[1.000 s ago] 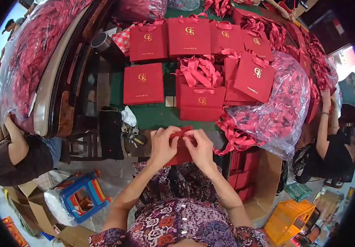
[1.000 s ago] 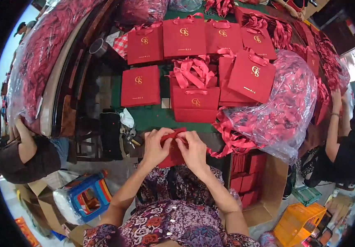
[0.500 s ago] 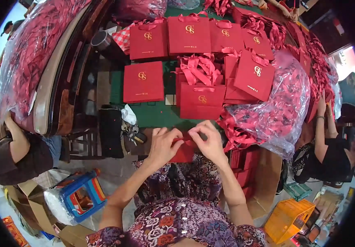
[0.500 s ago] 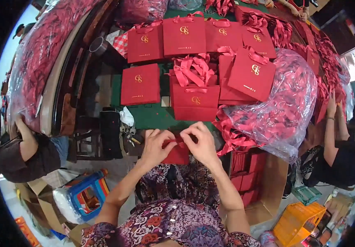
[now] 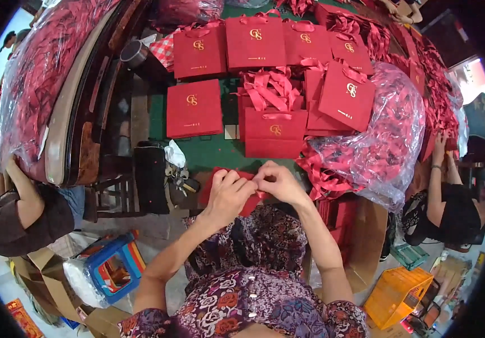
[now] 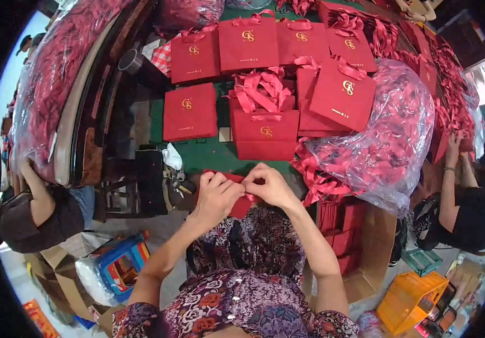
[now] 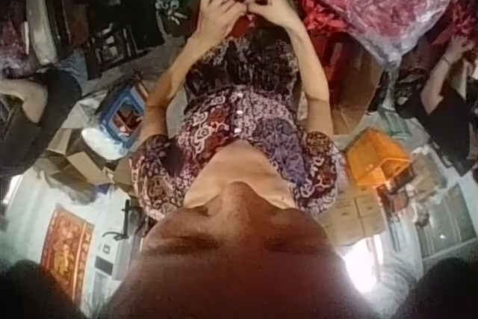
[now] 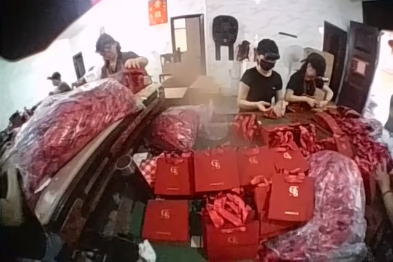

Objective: The person attaches ribbon handles to small gift bags by threading and securing ribbon straps through the bags by hand, then placing the finished bags onto a stack.

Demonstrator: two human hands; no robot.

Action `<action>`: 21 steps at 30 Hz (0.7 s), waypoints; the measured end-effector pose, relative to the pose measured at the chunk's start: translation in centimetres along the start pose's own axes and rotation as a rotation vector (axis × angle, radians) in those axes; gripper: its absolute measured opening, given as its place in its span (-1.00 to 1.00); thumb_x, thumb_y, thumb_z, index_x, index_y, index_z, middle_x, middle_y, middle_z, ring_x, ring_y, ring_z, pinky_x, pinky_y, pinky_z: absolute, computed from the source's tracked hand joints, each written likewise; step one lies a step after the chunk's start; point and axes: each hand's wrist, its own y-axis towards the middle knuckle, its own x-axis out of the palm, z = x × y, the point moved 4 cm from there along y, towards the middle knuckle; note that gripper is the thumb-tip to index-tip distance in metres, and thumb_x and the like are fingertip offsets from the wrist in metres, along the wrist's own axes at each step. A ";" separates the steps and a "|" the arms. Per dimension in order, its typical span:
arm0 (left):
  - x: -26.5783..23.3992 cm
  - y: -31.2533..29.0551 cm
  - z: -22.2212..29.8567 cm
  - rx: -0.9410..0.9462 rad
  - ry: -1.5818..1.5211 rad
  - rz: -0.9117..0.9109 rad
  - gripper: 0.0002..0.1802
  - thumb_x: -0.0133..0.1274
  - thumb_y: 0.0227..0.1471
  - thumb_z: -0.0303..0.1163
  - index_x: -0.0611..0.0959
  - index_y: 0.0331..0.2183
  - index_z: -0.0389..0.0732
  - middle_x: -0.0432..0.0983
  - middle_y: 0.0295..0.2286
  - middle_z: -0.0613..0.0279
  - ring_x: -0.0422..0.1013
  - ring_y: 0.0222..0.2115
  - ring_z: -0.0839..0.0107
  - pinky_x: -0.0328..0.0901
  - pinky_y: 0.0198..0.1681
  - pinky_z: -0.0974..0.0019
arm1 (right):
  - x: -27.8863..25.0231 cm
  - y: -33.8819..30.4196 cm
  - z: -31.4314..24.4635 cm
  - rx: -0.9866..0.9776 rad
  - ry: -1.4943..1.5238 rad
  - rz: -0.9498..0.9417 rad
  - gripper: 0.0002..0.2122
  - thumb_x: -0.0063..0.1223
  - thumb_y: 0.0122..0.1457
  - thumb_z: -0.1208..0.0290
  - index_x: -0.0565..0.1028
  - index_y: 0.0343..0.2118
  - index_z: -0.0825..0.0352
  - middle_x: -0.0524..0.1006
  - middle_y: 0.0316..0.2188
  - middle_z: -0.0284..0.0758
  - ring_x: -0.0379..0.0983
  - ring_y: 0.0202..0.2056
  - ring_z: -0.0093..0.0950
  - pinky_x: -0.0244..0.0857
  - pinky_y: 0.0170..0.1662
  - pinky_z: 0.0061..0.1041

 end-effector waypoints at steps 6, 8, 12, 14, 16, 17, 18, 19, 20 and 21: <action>0.0 0.5 -0.1 -0.058 -0.104 -0.037 -0.82 0.26 -0.06 -0.34 0.59 -0.37 -0.07 0.51 -0.45 0.39 0.35 -0.33 0.33 0.11 -0.08 0.16 | -0.2 1.2 1.1 -0.044 0.140 0.478 -0.90 0.19 0.07 0.47 0.64 -0.41 0.38 0.59 -0.40 -0.28 0.48 -0.24 -0.42 0.33 -0.06 -0.47; -0.3 0.6 -0.9 -0.160 -0.175 -0.012 -0.81 0.28 -0.08 -0.32 0.59 -0.38 -0.06 0.52 -0.48 0.39 0.35 -0.35 0.33 0.10 -0.09 0.17 | -0.4 1.0 1.0 0.080 0.206 0.378 -0.85 0.10 0.21 0.42 0.63 -0.27 0.38 0.61 -0.30 -0.24 0.51 -0.20 -0.43 0.34 -0.04 -0.46; -1.2 0.9 -2.0 -0.289 -0.212 0.023 -0.82 0.30 -0.10 -0.35 0.61 -0.42 -0.08 0.54 -0.49 0.39 0.37 -0.39 0.31 0.10 -0.10 0.18 | -1.3 -1.9 0.5 0.016 -0.048 0.142 -0.73 -0.04 0.36 0.27 0.53 -0.12 0.40 0.59 -0.34 -0.22 0.53 -0.25 -0.57 0.38 -0.13 -0.54; -0.9 0.5 -3.0 -0.361 -0.190 0.026 -0.82 0.31 -0.11 -0.35 0.61 -0.42 -0.08 0.54 -0.49 0.39 0.38 -0.39 0.30 0.10 -0.10 0.18 | -1.8 -3.7 -0.2 0.172 -0.040 -0.025 -0.72 -0.06 0.36 0.27 0.52 -0.21 0.43 0.58 -0.40 -0.25 0.51 -0.35 -0.56 0.36 -0.21 -0.51; -0.2 0.4 -3.5 -0.381 -0.204 0.037 -0.81 0.31 -0.11 -0.35 0.60 -0.42 -0.08 0.54 -0.49 0.39 0.39 -0.40 0.29 0.10 -0.09 0.17 | -2.3 -5.2 -0.3 0.160 -0.005 -0.058 -0.77 -0.01 0.34 0.32 0.52 -0.29 0.44 0.54 -0.47 -0.39 0.43 -0.41 -0.62 0.31 -0.30 -0.57; 0.3 0.4 -3.7 -0.399 -0.221 0.029 -0.80 0.31 -0.11 -0.35 0.60 -0.41 -0.09 0.54 -0.49 0.39 0.40 -0.40 0.29 0.11 -0.09 0.17 | -2.3 -5.6 -0.5 0.161 -0.006 -0.057 -0.77 -0.01 0.34 0.32 0.52 -0.29 0.44 0.54 -0.47 -0.39 0.43 -0.41 -0.62 0.31 -0.30 -0.57; 0.8 0.4 -3.9 -0.419 -0.236 0.021 -0.80 0.31 -0.11 -0.35 0.60 -0.40 -0.09 0.54 -0.50 0.39 0.40 -0.40 0.28 0.11 -0.10 0.17 | -2.4 -5.8 -1.6 0.142 0.042 -0.023 -0.80 0.03 0.32 0.36 0.53 -0.30 0.43 0.53 -0.47 -0.43 0.41 -0.41 -0.66 0.30 -0.30 -0.59; 1.3 0.4 -3.7 -0.408 -0.241 0.015 -0.80 0.30 -0.11 -0.36 0.60 -0.39 -0.08 0.54 -0.49 0.38 0.41 -0.37 0.28 0.12 -0.10 0.17 | -2.4 -5.8 -2.5 0.123 0.091 0.009 -0.83 0.07 0.30 0.39 0.53 -0.31 0.43 0.53 -0.48 -0.47 0.38 -0.41 -0.69 0.29 -0.31 -0.62; 1.8 0.7 -3.4 -0.386 -0.198 0.045 -0.79 0.30 -0.12 -0.36 0.60 -0.39 -0.09 0.54 -0.48 0.35 0.42 -0.34 0.27 0.13 -0.10 0.16 | -2.0 -5.5 -2.7 0.185 0.232 0.030 -0.87 0.12 0.26 0.44 0.54 -0.32 0.42 0.53 -0.46 -0.51 0.38 -0.38 -0.74 0.29 -0.29 -0.65; 2.3 1.2 -2.8 -0.356 -0.162 0.073 -0.79 0.31 -0.13 -0.36 0.61 -0.39 -0.10 0.54 -0.46 0.32 0.43 -0.31 0.26 0.14 -0.10 0.16 | -1.7 -5.1 -2.8 0.168 0.284 0.069 -0.87 0.12 0.26 0.44 0.54 -0.31 0.41 0.54 -0.46 -0.50 0.39 -0.37 -0.74 0.30 -0.28 -0.65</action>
